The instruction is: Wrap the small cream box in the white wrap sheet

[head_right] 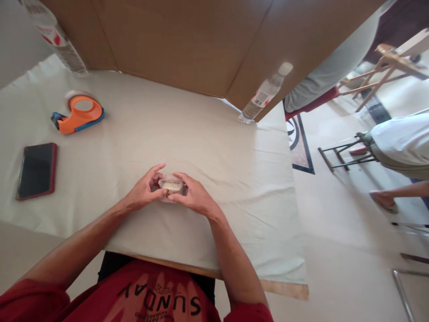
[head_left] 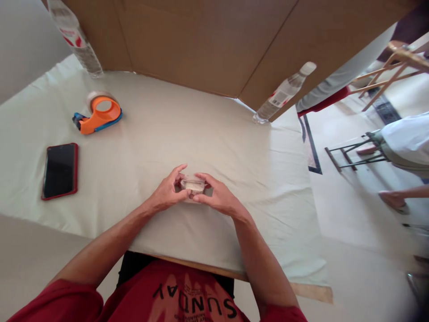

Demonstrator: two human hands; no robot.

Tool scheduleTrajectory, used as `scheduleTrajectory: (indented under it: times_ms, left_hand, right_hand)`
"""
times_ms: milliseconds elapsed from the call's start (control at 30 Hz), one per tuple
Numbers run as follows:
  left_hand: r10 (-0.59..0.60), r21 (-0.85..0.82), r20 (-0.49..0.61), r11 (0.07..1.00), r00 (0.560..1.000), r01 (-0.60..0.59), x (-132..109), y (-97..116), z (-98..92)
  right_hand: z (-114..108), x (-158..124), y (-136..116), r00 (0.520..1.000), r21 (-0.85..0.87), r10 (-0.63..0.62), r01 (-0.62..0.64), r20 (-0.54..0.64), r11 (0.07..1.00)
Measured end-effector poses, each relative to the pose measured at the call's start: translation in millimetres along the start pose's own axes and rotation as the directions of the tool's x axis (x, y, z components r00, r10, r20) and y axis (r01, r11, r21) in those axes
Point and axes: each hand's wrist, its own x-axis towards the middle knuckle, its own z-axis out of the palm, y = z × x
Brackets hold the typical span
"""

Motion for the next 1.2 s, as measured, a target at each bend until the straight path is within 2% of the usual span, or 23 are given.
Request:
scheduleTrajectory:
  times_ms: [67,233,367,533,800,1000,1200]
  left_hand:
    - [-0.027,0.006,0.01,1.0,1.0,0.027,-0.6,1.1,-0.5]
    - [-0.005,0.027,0.063,1.0,0.998,0.003,-0.5,-0.9,-4.1]
    - [-0.003,0.018,0.109,1.0,0.994,0.001,0.0,-2.2,-5.7]
    - [0.002,-0.003,0.106,1.0,0.994,-0.001,-0.2,-1.5,-5.6]
    - [-0.004,0.057,0.091,0.998,0.996,-0.002,1.3,-3.4,-6.0]
    - [-0.013,0.092,0.074,0.996,0.997,0.006,2.2,-3.5,-5.7]
    - [-0.004,0.096,0.076,0.995,0.997,-0.003,2.8,-7.3,-5.2]
  right_hand:
    - [5.6,-5.5,1.3,1.0,-0.025,0.01,-0.01,-0.019,1.0]
    - [20.0,-6.8,10.7,0.993,0.117,0.086,-0.076,-0.079,0.99]
    - [18.3,-4.3,14.9,0.995,0.151,0.043,-0.029,-0.09,0.988]
    - [14.1,5.9,13.2,0.987,0.197,0.033,-0.002,-0.155,0.98]
    - [25.3,18.5,4.9,0.979,0.252,0.05,0.001,-0.197,0.968]
    - [24.7,12.3,-2.1,0.983,0.246,0.053,-0.009,-0.174,0.969]
    - [20.8,8.8,-6.1,0.994,0.172,0.014,0.004,-0.107,0.985]
